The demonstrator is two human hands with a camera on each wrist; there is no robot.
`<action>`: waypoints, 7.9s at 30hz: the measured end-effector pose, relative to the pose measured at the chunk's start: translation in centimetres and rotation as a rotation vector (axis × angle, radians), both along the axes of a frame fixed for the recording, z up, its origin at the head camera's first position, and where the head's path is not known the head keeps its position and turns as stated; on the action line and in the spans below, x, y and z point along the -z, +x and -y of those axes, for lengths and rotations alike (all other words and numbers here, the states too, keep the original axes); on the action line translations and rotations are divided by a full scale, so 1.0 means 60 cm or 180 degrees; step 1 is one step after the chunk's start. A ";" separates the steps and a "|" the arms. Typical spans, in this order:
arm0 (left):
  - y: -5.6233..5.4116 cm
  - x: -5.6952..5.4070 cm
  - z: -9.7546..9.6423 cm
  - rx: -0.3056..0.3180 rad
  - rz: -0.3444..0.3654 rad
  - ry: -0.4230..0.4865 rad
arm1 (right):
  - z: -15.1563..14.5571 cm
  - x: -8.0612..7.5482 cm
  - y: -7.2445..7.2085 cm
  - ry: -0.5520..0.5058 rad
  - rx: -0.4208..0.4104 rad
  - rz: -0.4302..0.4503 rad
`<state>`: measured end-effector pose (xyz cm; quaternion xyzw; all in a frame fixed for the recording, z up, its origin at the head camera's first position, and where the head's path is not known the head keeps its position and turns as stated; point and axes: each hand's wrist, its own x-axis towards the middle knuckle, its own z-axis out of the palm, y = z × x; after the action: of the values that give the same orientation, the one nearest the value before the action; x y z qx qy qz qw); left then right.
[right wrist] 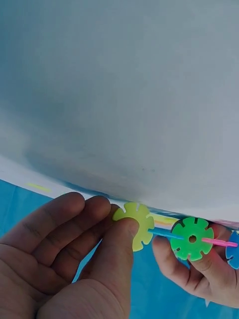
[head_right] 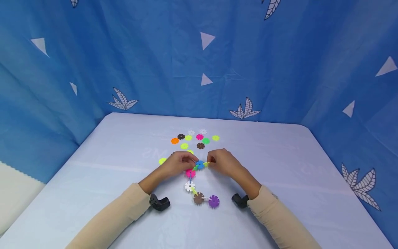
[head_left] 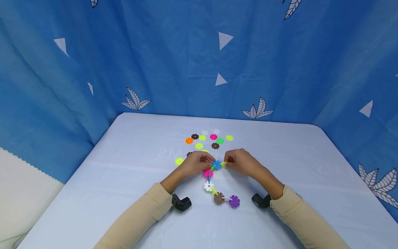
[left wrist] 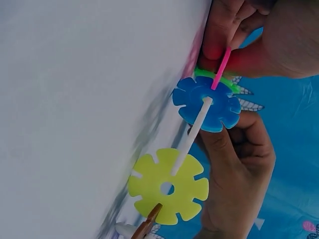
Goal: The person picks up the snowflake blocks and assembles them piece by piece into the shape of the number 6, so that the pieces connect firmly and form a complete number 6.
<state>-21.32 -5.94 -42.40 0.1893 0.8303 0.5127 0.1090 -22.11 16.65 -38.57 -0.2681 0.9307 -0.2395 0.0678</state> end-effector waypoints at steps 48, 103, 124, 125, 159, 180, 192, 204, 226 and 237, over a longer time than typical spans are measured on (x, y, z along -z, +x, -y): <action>0.008 -0.003 -0.015 -0.0165 -0.0150 -0.0151 | -0.022 -0.005 -0.029 -0.0104 -0.0624 0.0662; 0.010 -0.007 -0.016 -0.0033 -0.0266 -0.0415 | -0.082 0.026 -0.041 -0.1158 0.0469 0.1937; 0.010 -0.013 -0.016 0.0042 -0.0277 -0.0395 | -0.065 0.021 -0.030 -0.1333 0.0636 0.2037; 0.010 -0.013 -0.016 0.0035 -0.0273 -0.0397 | -0.064 0.021 -0.030 -0.1327 0.0626 0.2040; 0.016 -0.018 -0.011 0.0012 -0.0286 -0.0696 | -0.047 -0.002 -0.077 -0.0544 0.0088 0.1324; 0.019 -0.009 -0.011 -0.0014 -0.0311 -0.0496 | 0.012 -0.004 -0.160 0.0541 0.0119 0.0350; 0.017 -0.010 -0.008 -0.0021 -0.0291 -0.0514 | -0.041 0.007 -0.101 0.0163 0.0292 0.0632; 0.016 -0.008 -0.007 0.0000 -0.0325 -0.0490 | -0.068 0.014 -0.002 -0.0129 0.0252 0.0316; 0.019 -0.019 -0.016 0.0335 -0.0222 -0.0547 | -0.052 0.005 0.029 -0.0152 0.0230 0.0043; 0.016 -0.019 -0.015 0.0672 -0.0217 -0.0512 | -0.044 0.002 0.027 0.0265 0.0321 -0.0033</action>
<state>-20.34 -5.04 -41.27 0.2836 0.8474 0.4234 0.1489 -20.48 19.32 -38.66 -0.2192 0.9525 -0.2023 0.0619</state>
